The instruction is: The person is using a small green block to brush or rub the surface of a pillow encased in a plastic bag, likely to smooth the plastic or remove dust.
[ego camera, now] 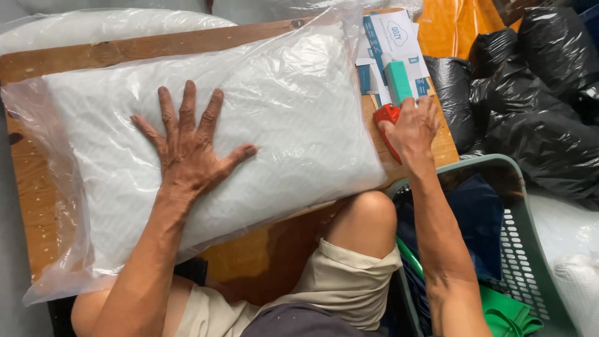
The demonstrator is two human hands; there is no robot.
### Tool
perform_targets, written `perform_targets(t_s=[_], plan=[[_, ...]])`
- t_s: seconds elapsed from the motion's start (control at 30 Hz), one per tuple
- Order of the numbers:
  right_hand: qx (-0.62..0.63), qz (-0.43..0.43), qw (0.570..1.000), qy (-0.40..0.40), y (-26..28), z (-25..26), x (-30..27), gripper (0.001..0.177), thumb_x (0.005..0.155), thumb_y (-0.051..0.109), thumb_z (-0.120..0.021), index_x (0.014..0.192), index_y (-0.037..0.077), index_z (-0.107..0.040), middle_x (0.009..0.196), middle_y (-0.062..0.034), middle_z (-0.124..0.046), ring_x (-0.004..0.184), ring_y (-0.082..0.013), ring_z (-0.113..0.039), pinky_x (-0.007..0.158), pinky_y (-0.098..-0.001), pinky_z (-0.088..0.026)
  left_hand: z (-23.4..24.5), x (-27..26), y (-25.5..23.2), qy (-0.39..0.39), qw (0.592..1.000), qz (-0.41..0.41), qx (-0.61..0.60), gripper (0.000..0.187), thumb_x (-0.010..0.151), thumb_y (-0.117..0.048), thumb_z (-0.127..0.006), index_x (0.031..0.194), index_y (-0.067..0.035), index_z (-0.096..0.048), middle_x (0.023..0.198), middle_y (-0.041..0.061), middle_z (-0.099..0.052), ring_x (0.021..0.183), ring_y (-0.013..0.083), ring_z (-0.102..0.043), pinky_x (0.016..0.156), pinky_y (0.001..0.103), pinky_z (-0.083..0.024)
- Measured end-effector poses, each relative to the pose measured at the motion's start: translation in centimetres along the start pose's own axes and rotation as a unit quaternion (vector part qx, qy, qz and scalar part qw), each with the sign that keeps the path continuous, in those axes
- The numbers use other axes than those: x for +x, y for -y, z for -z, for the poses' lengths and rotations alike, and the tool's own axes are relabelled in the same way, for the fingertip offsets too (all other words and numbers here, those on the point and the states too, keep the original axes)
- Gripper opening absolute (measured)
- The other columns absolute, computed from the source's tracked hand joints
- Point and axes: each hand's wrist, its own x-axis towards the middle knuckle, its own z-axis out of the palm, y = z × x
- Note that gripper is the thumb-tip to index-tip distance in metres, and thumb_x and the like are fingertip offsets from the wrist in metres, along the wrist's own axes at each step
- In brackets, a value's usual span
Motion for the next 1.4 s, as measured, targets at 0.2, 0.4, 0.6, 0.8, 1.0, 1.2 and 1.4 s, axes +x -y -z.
perform_targets(t_s=[0.2,0.4,0.6,0.8,1.0,1.2,1.4], plan=[[0.072,0.027,0.996,-0.033,-3.8,-2.0,-2.4,0.053,0.075,0.023,-0.077,0.119,0.002,-0.055,0.118,-0.0228,-0.045,0.113,-0.0427,-0.047,0.089,-0.0535,-0.047,0.7,0.2,-0.2,0.020,1.000,0.007,-0.011,0.106,0.080,-0.092,-0.047,0.166,-0.039,-0.016,0.174,0.003,-0.001,0.157,0.0437,0.008,0.108,0.082,0.014],[0.033,-0.077,0.996,0.041,-4.5,-1.4,-2.1,0.058,0.079,0.025,-0.079,0.121,0.004,-0.045,0.123,-0.0303,-0.049,0.113,-0.0509,-0.053,0.095,-0.0574,-0.046,0.5,0.1,-0.2,0.002,1.000,0.003,-0.014,0.105,0.080,-0.091,-0.049,0.166,-0.037,-0.020,0.174,0.005,-0.005,0.157,0.0447,0.006,0.107,0.083,0.013],[0.071,-0.018,0.997,0.003,-2.3,1.9,4.4,0.044,0.098,0.038,-0.076,0.115,-0.001,-0.065,0.117,-0.0288,-0.057,0.109,-0.0475,-0.057,0.087,-0.0571,-0.048,0.8,0.1,-0.5,-0.006,1.000,0.002,-0.027,0.105,0.079,-0.088,-0.054,0.164,-0.035,-0.024,0.173,0.008,-0.009,0.156,0.0461,0.004,0.105,0.085,0.011],[0.055,-0.075,0.990,0.101,-1.7,-5.3,10.2,0.061,0.095,0.035,-0.074,0.129,0.003,-0.035,0.115,-0.0352,-0.063,0.111,-0.0543,-0.060,0.089,-0.0607,-0.047,0.4,-0.1,-0.5,-0.025,1.000,-0.005,-0.002,0.108,0.079,-0.093,-0.049,0.165,-0.034,-0.022,0.174,0.009,-0.009,0.157,0.0444,0.003,0.107,0.082,0.013],[0.137,-0.030,0.977,-0.161,2.2,0.8,10.9,0.023,0.103,0.014,-0.060,0.109,0.008,-0.039,0.098,-0.0228,-0.059,0.083,-0.0372,-0.062,0.061,-0.0485,-0.053,-0.1,-0.2,-0.6,-0.054,0.998,-0.009,0.010,0.112,0.078,-0.097,-0.050,0.165,-0.033,-0.022,0.173,0.011,-0.012,0.156,0.0450,0.004,0.107,0.082,0.013],[0.234,0.322,0.876,-0.272,19.7,11.5,10.7,0.027,0.100,0.012,-0.077,0.120,0.002,-0.061,0.104,-0.0227,-0.067,0.085,-0.0375,-0.065,0.067,-0.0472,-0.051,-0.2,-0.4,-0.9,-0.068,0.997,-0.003,0.020,0.114,0.077,-0.100,-0.046,0.165,-0.032,-0.024,0.173,0.011,-0.013,0.156,0.0455,0.003,0.107,0.082,0.013],[0.129,0.409,0.902,-0.050,35.3,6.8,5.2,0.023,0.105,0.027,-0.058,0.090,0.013,-0.068,0.062,-0.0034,-0.061,0.046,-0.0202,-0.054,0.039,-0.0375,-0.042,0.4,-0.7,-1.5,-0.044,0.998,0.041,-0.025,0.107,0.074,-0.093,-0.048,0.161,-0.032,-0.034,0.172,0.005,-0.017,0.155,0.0439,0.004,0.106,0.080,0.014]])
